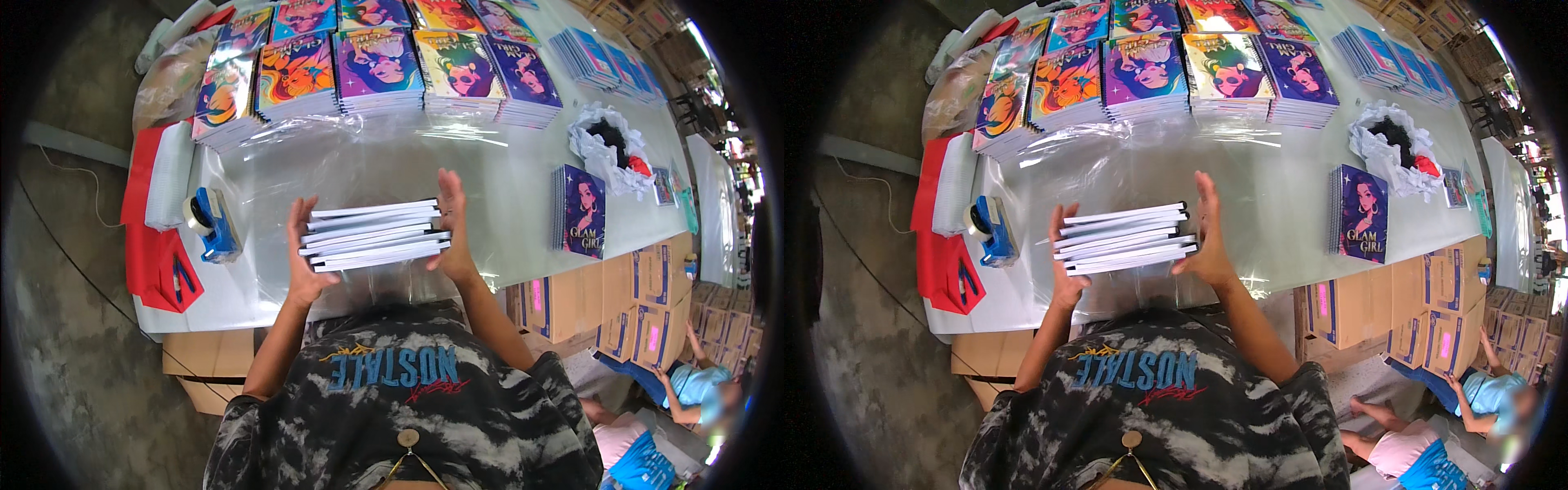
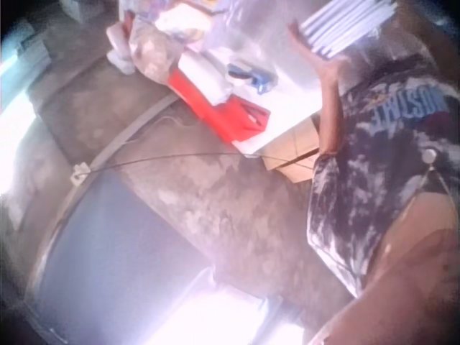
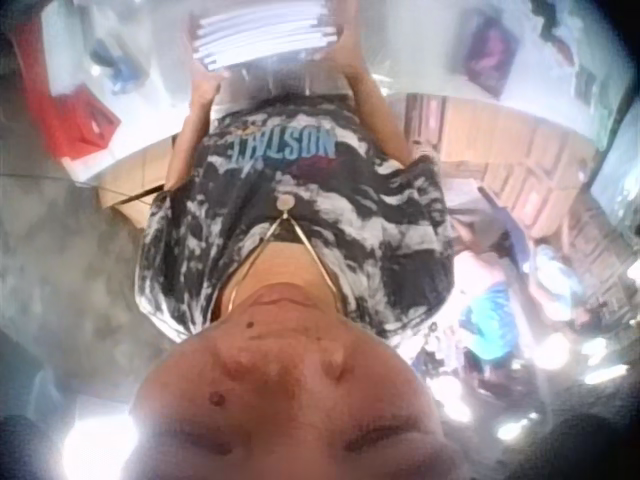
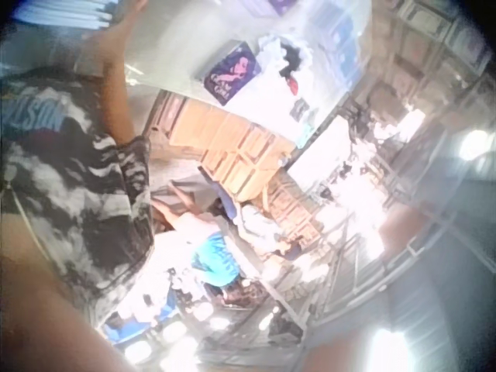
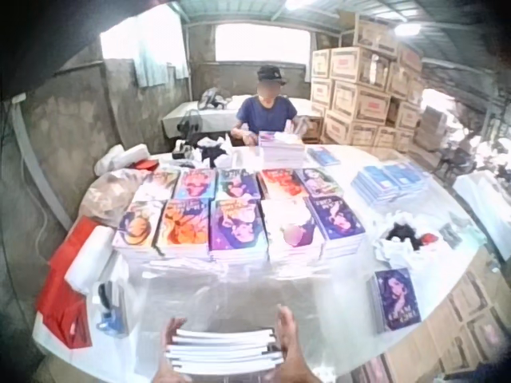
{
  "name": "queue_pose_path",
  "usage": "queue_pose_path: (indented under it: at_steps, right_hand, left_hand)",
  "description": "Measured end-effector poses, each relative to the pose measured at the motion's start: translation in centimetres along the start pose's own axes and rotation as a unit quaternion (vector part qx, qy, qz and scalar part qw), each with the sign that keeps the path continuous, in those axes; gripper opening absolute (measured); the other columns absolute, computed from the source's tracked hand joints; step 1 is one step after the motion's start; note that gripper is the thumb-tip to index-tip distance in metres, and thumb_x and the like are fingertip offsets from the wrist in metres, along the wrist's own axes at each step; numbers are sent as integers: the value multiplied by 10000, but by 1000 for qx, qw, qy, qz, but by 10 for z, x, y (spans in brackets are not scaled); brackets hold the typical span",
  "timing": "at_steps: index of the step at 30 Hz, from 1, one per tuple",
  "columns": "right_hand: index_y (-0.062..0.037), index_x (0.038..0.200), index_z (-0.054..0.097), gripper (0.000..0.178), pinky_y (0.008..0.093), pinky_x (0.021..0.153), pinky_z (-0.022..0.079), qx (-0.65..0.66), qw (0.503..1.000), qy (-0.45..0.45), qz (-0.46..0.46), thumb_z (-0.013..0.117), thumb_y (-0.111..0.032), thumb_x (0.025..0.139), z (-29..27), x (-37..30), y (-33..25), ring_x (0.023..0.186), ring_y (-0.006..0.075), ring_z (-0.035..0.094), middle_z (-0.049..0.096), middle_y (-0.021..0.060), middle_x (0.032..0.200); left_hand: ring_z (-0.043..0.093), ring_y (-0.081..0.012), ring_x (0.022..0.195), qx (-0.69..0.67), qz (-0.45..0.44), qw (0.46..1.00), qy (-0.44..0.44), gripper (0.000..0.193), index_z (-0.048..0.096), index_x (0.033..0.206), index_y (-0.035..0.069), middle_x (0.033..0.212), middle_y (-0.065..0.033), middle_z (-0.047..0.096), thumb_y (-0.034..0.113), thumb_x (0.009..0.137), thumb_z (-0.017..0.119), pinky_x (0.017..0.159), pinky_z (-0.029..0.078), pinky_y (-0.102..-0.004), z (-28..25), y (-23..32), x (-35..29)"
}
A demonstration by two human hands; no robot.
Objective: The person places spiral-bound notebooks into clear plastic sleeves on a table, folds the sleeves around the notebooks, and seals them with tape. The person repeats this process for multiple notebooks, stacking the wrapped items on the table.
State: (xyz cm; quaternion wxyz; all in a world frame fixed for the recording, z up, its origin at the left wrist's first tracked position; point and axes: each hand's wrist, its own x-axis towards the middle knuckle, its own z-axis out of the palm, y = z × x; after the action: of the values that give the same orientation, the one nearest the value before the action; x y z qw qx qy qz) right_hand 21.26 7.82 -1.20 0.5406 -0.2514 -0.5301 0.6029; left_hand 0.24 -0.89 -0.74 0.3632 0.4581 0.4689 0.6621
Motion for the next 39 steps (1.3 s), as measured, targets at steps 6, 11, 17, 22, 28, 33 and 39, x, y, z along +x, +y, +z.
queue_pose_path:
  at_steps: [6, 11, 17, 22, 28, 33, 39]
  right_hand:
    - [-48, 1321, 355, 1136, 364, 984, 333, -59, 993, -38, 96, 884, -466, 407, -18, -12, 40, 1174, 202, 415, 418, 97, 1294]
    - [-17, 1201, 445, 1054, 316, 891, 410, -44, 998, -39, -15, 906, -455, 360, -11, 11, 18, 1026, 165, 510, 536, 57, 1121]
    - [3, 1119, 528, 922, 323, 859, 438, -30, 999, -23, -17, 896, -454, 408, -16, 0, 47, 970, 179, 555, 577, 88, 1068]
    - [-1, 1165, 504, 792, 334, 976, 367, -216, 972, -71, 52, 866, -341, 548, -50, -23, 112, 1103, 196, 484, 556, 100, 1092]
    - [0, 962, 635, 551, 346, 707, 495, -285, 939, -38, 190, 752, -454, 672, 10, 5, 2, 791, 265, 638, 656, 167, 900]
    - [81, 795, 653, 663, 351, 636, 474, -437, 799, -64, 408, 682, -573, 689, 22, 29, 25, 688, 225, 636, 650, 191, 728]
    - [83, 780, 658, 725, 374, 657, 473, -389, 819, -46, 420, 647, -635, 680, 11, 21, 55, 697, 253, 638, 647, 188, 715]
  left_hand:
    - [394, -261, 1201, 19, -94, 995, -4, 1166, 273, 1332, 12, 1270, -164, 388, 595, 482, 817, 1000, 328, -392, 10, -34, -22]
    - [452, -265, 1149, 24, 7, 1000, 10, 1067, 322, 1283, -1, 1226, -165, 452, 600, 537, 791, 988, 349, -397, 16, -23, -5]
    - [510, -258, 1101, 88, 49, 995, -24, 898, 412, 1231, -5, 1185, -177, 526, 530, 610, 780, 967, 377, -382, 0, -67, -15]
    - [566, -207, 1048, 370, 17, 904, -216, 729, 490, 1200, 22, 1136, -149, 587, 393, 651, 795, 904, 430, -333, -50, -152, -42]
    - [601, -234, 923, 211, -194, 957, -50, 627, 592, 1034, -56, 983, -183, 637, 519, 786, 625, 822, 460, -336, -15, -17, -2]
    - [600, -221, 891, 213, -413, 885, -36, 709, 559, 1095, -102, 983, -196, 627, 563, 862, 481, 825, 449, -317, -33, -39, 14]
    - [589, -253, 943, 179, -463, 866, -57, 758, 552, 1128, -100, 1029, -212, 615, 600, 868, 424, 852, 433, -332, -33, -46, 17]
